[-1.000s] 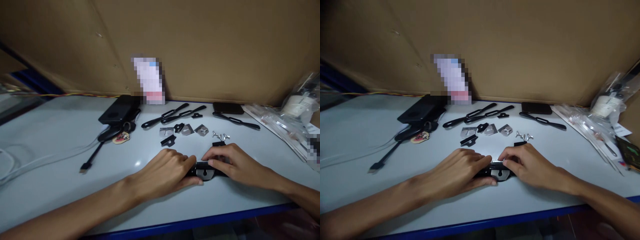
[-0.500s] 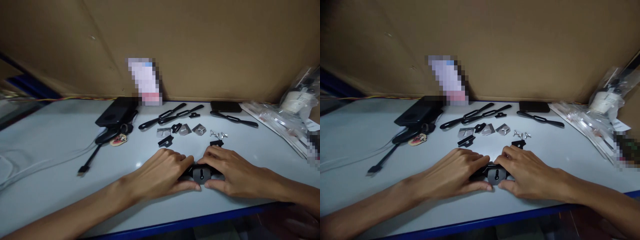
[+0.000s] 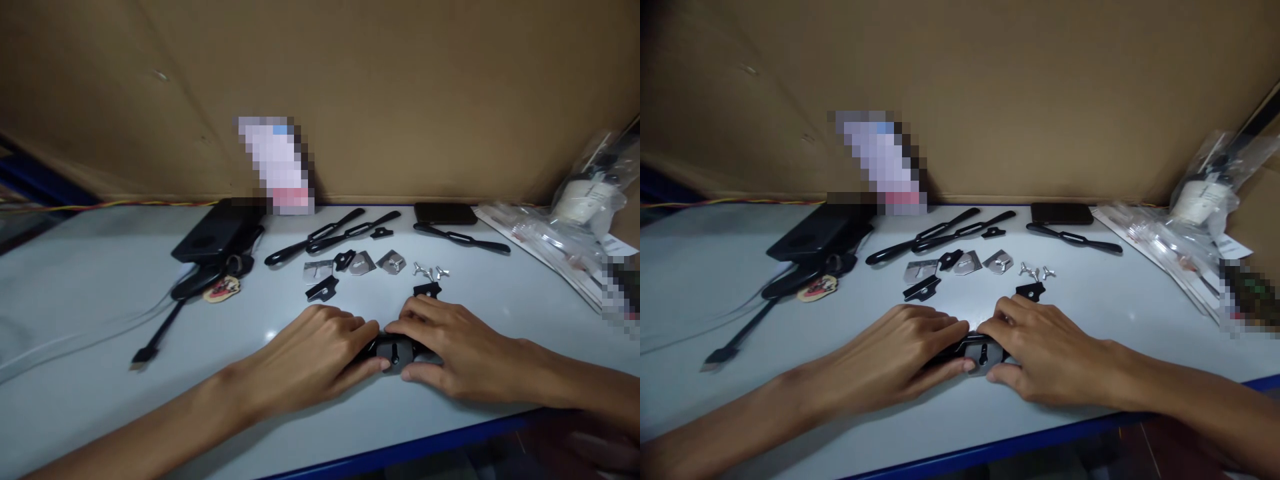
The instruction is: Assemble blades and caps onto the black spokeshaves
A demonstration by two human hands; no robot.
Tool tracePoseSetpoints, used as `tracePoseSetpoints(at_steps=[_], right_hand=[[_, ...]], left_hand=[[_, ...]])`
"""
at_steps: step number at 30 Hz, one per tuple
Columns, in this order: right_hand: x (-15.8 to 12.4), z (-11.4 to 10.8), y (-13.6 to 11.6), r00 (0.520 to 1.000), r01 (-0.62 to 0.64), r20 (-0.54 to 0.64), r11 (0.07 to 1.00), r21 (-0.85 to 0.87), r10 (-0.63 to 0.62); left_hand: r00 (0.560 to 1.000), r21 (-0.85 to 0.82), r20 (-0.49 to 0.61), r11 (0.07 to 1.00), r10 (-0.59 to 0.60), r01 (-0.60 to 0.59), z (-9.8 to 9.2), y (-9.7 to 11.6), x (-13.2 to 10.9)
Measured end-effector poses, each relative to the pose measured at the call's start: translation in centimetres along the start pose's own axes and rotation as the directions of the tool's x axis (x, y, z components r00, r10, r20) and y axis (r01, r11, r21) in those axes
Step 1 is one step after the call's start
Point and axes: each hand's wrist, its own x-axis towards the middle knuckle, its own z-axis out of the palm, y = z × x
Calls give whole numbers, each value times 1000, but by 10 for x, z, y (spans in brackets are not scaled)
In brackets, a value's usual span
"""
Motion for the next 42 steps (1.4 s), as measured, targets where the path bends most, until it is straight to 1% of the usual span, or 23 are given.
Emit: tracePoseSetpoints(at_steps=[2,3,4,5,6,8,9,10,12,13,14,16,18,22,25,28,29,31,33,35,37,39,42], right_hand=[[0,-3,-1,1000,17,-5,1000,-9,-17],[-1,-6,0,999,31,-28,1000,-6,-31],[-1,-10,2,996,44,-73,999,3,-43],[-1,-15,5,988,50,-148,999,10,-48],[-1,-22,9,969,41,-245,999,7,-38],[0,-38,22,898,-38,-440,998,-48,13],[0,-46,29,867,-122,-495,988,-99,58],[0,-53,37,859,-204,-502,966,-159,99],[0,-63,48,888,-300,-419,931,-209,192],[0,-65,50,912,-308,-348,923,-230,218],[0,-66,51,935,-296,-274,922,-250,226],[0,-63,48,968,-235,-160,928,-290,195],[0,-55,40,982,-184,-101,930,-319,160],[1,-43,30,985,-175,-48,927,-333,168],[1,-42,32,978,-210,-74,932,-296,197],[4,-43,36,970,-228,-126,955,-190,206],[5,-42,36,968,-221,-148,967,-123,203],[8,-39,33,956,-202,-203,977,70,213],[10,-34,25,941,-169,-241,947,272,237],[10,-25,14,943,-107,-254,919,378,215],[9,-16,4,956,-40,-255,923,382,147],[7,-7,-3,961,15,-263,940,342,80],[7,5,-6,950,77,-313,961,267,11]], left_hand=[[1000,1,-10,1000,-5,5,1,0,0],[1000,6,-13,1000,-7,7,2,0,-1],[1000,11,-12,1000,-8,9,2,0,-1],[1000,14,-10,1000,-10,10,3,0,-1],[1000,16,-8,1000,-10,10,4,-1,-1],[1000,16,-8,1000,-10,10,6,-1,-1],[1000,15,-13,1000,-11,11,6,-2,-2],[1000,14,-19,1000,-12,13,6,-2,-2],[999,7,-34,1000,-16,16,7,-2,-2],[999,0,-39,1000,-18,18,7,-2,-2],[999,-6,-45,1000,-20,19,7,-1,-2],[998,-19,-52,999,-27,26,7,-1,-1],[998,-24,-55,999,-31,30,6,-1,-1],[999,2,-37,1000,-24,24,2,0,1],[1000,32,2,999,-21,21,0,1,2],[1000,28,3,999,-17,17,0,1,2],[1000,25,-2,1000,-16,16,0,0,2],[1000,16,-2,1000,-16,16,0,0,2],[1000,9,6,1000,-13,13,-1,0,1],[1000,5,16,1000,-9,9,-2,0,1],[1000,2,19,1000,-7,7,-2,0,1],[1000,2,27,1000,-13,13,-2,0,1],[999,11,38,1000,-24,23,-1,0,2]])
